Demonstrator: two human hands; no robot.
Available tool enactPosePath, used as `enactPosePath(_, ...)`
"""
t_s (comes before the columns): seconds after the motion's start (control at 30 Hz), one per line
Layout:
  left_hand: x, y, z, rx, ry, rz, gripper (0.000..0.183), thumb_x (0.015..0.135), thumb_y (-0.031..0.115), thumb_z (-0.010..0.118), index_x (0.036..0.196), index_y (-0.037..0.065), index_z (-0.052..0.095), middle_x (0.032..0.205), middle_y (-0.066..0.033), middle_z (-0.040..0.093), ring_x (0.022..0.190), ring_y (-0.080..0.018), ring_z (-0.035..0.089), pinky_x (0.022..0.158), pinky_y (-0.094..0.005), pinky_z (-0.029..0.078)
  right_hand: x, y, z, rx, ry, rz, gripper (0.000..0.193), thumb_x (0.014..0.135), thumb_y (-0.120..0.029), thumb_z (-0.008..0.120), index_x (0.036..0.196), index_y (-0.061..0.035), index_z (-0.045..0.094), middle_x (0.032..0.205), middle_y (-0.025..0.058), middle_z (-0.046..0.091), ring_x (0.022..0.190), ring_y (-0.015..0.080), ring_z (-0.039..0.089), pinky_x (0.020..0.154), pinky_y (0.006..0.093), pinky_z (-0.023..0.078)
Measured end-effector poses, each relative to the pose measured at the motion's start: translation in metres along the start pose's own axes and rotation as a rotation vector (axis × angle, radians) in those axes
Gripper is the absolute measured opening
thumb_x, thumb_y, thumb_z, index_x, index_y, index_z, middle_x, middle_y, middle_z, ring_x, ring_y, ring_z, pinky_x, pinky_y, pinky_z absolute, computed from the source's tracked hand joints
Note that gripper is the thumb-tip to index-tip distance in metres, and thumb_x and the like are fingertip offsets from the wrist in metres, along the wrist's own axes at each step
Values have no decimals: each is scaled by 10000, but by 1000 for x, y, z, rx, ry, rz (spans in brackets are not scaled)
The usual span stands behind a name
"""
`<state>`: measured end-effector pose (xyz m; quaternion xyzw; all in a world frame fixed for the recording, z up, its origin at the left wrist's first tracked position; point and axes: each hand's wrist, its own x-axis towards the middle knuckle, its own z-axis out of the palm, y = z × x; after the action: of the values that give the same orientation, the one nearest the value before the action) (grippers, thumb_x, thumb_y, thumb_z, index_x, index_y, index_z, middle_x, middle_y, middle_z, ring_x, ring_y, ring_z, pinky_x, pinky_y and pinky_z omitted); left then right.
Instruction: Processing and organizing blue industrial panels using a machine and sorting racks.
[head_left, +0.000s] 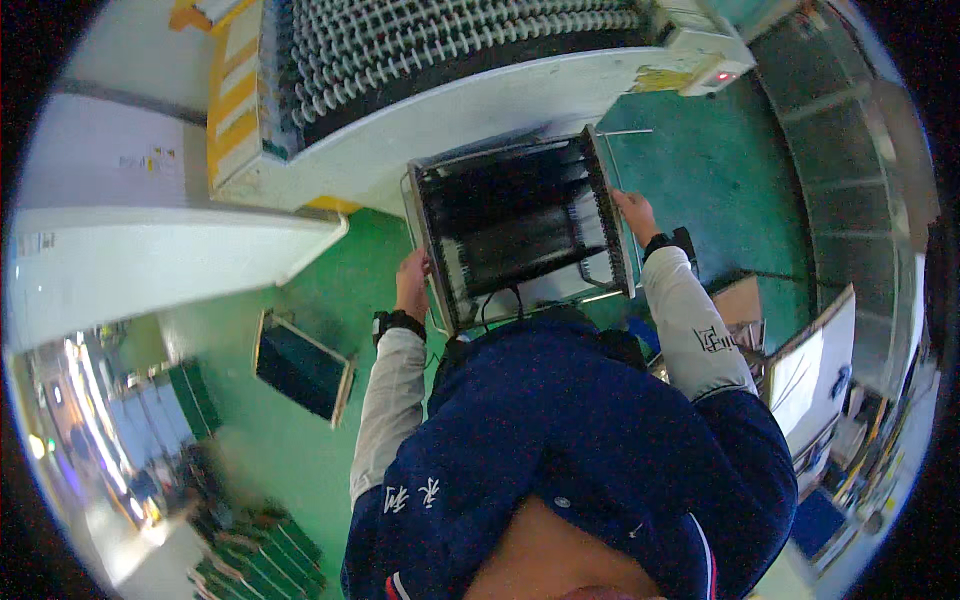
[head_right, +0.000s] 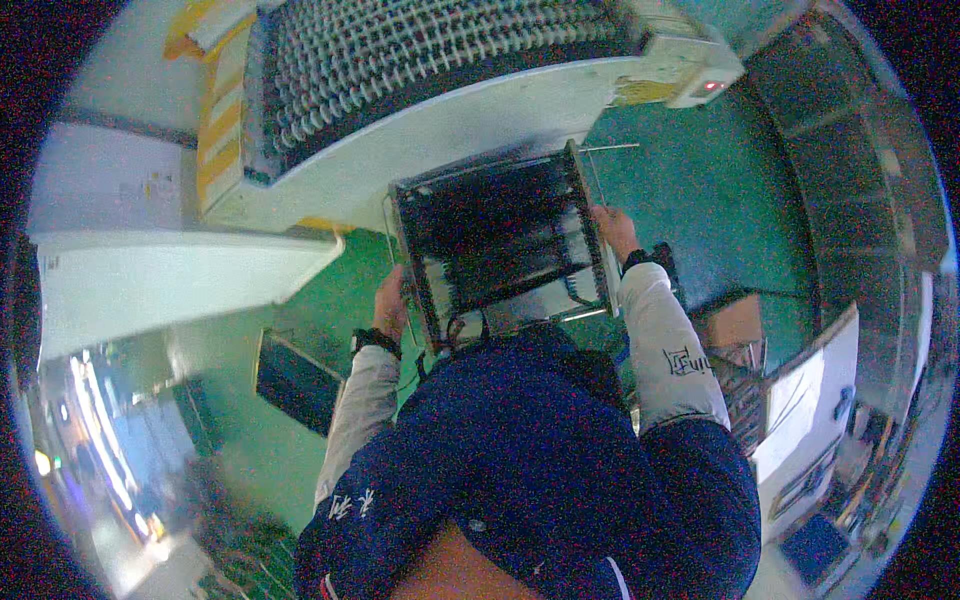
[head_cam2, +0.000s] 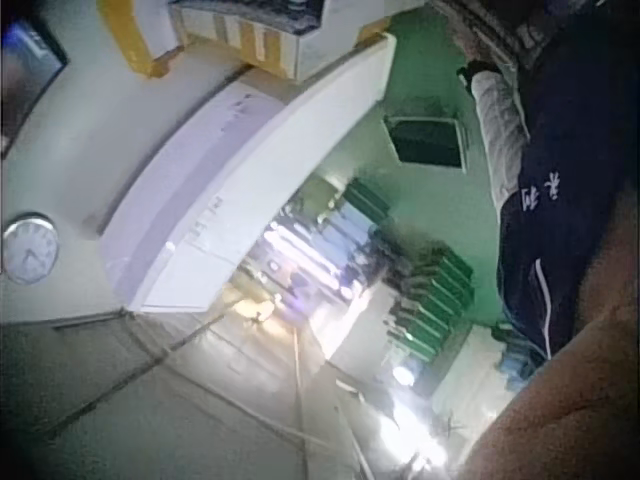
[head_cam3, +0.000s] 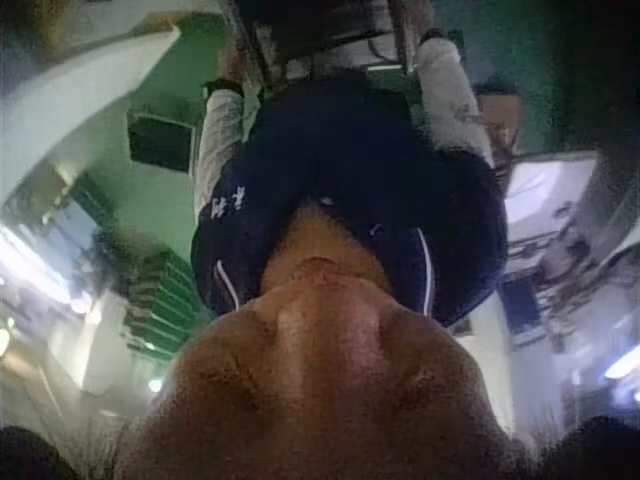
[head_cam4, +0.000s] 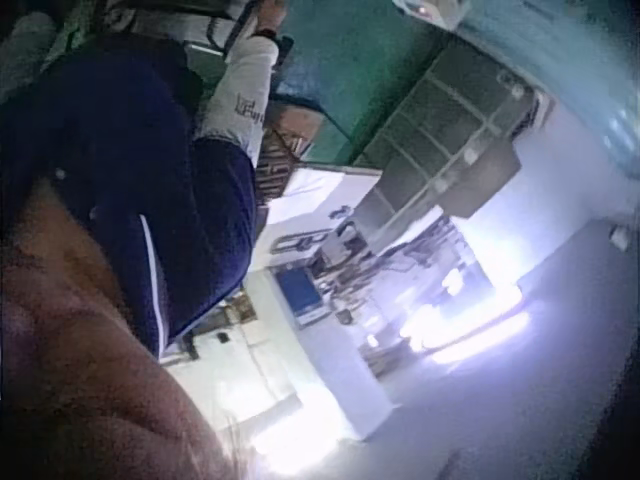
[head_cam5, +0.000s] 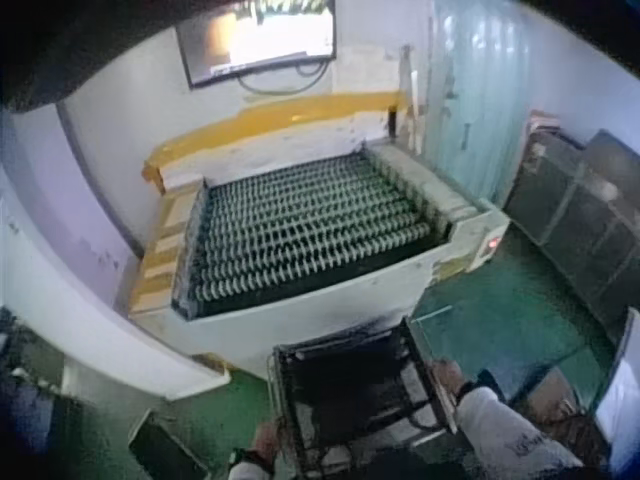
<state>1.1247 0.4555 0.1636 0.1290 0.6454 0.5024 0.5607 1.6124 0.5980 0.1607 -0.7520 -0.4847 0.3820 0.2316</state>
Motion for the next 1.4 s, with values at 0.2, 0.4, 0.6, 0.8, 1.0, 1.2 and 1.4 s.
enactPosePath(0.2,-58,8,29,162,223,-83,421,875,324,651,1143,2,614,999,-61,644,935,-170,551,843,-324,418,34,5,10,-165,-36,-133,461,843,-418,667,1025,4,629,962,140,638,889,274,597,800,376,461)
enactPosePath(0.4,-91,-61,-9,256,462,-187,463,867,294,677,1175,-40,592,1033,-95,646,892,-180,576,800,-309,447,-35,-86,-4,-172,-245,-745,455,779,-285,712,1140,-35,590,1128,205,567,1103,390,509,960,460,418)
enactPosePath(0.6,-133,-86,3,226,598,-116,429,862,344,682,1172,60,594,1023,-55,660,832,-155,584,677,-287,442,-77,-93,19,-338,-763,-1060,443,731,-241,734,1102,-37,604,1156,132,551,1070,351,506,892,446,446)
enactPosePath(0.8,-163,-89,29,136,641,-232,431,877,324,663,1202,52,584,1044,-59,659,820,-159,589,659,-294,467,-86,-86,23,-527,-683,-1177,472,682,-244,760,1091,-58,615,1183,114,544,1074,309,513,876,436,447)
enactPosePath(1.0,-181,-109,29,28,636,-164,398,899,287,635,1200,32,579,1019,-46,648,794,-136,590,626,-265,471,-98,-74,22,-502,-668,-1320,418,715,-134,709,1112,-59,604,1204,109,533,1059,299,512,869,417,426)
enactPosePath(1.2,-185,-130,18,5,594,-166,398,910,288,619,1212,34,563,1042,-50,642,780,-136,589,624,-261,471,-82,-28,50,-505,-547,-1358,226,741,-181,612,942,-80,634,1028,100,597,938,304,580,777,445,481)
enactPosePath(1.4,-196,-126,27,-27,634,-113,350,911,299,604,1143,37,606,991,-51,658,788,-152,609,627,-286,483,-81,-36,47,-755,-729,-1296,100,733,-96,560,789,-76,640,859,111,590,873,322,577,722,450,462)
